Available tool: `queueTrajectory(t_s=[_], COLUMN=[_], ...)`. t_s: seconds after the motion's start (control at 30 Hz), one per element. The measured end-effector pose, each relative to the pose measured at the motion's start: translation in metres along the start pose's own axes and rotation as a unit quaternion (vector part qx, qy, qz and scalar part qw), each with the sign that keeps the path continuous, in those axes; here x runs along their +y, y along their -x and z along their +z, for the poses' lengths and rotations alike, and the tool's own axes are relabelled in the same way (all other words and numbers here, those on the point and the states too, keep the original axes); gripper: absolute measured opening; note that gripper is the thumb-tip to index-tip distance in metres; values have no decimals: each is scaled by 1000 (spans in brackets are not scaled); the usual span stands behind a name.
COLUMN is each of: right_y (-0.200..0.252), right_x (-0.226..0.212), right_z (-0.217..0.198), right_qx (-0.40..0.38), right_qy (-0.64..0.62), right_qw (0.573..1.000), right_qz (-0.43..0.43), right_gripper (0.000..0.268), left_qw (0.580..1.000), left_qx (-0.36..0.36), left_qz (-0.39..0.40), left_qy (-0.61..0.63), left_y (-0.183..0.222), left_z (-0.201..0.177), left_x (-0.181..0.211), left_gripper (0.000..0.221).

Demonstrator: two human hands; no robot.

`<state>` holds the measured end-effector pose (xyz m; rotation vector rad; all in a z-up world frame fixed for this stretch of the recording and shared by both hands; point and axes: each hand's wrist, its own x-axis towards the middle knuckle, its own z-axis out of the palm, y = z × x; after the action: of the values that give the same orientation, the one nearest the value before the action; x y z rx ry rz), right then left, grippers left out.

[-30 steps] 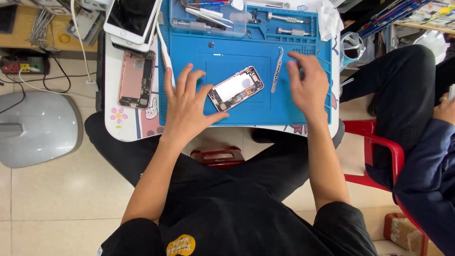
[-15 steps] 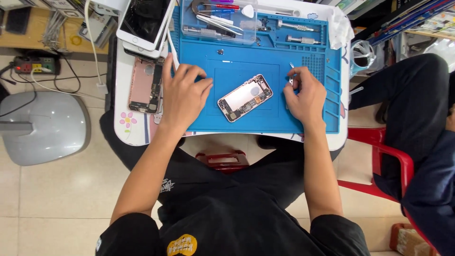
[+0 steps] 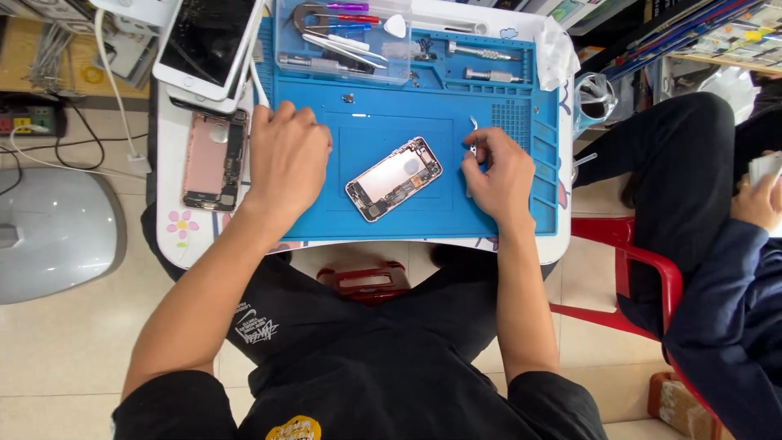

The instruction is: The person disassembles a smartphone on a blue work mat, using a screwdriver to remove screws and tweezers to lift and remove internal components. The person places removed parts on the mat and continues to work on the phone's internal assembly.

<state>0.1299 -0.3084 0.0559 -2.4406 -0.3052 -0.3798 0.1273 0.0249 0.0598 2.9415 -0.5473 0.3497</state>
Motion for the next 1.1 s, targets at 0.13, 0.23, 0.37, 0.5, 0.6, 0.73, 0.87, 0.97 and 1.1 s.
queueTrajectory(t_s=[0.13,0.23,0.37,0.5,0.6,0.73,0.87,0.97,1.1], right_y=[2,2,2,-1,1,3,10,22,34], right_x=[1,0,-2,-12,0,-1,-25,-55,-75], right_z=[-2,-2,-2,-5,-1,-1,-3,3,24], right_qx=[-8,-11,-11,-10,-8,-3,36,49,49], right_qy=[-3,4,11,42,28,15,86,155,156], right_qw=[1000,1000,1000,999,1000,1000,995,986,986], right_qz=[3,-4,-6,-10,4,8,-37,-42,-2], right_gripper=[16,17,14,11,11,10,9,20,27], left_qw=[998,998,948,822,864,928,994,994,991], left_qx=[-2,-11,-26,23,46,63,90,105,114], left_qz=[13,28,-21,-66,-54,-31,-14,-40,-66], left_qy=[-60,-60,316,565,499,365,60,9,8], left_y=[1,5,17,12,16,13,13,6,-2], left_z=[-6,-6,-25,-84,-25,-8,9,8,12], left_x=[11,8,18,43,26,29,27,21,18], left_gripper=[16,5,14,20,19,20,10,12,12])
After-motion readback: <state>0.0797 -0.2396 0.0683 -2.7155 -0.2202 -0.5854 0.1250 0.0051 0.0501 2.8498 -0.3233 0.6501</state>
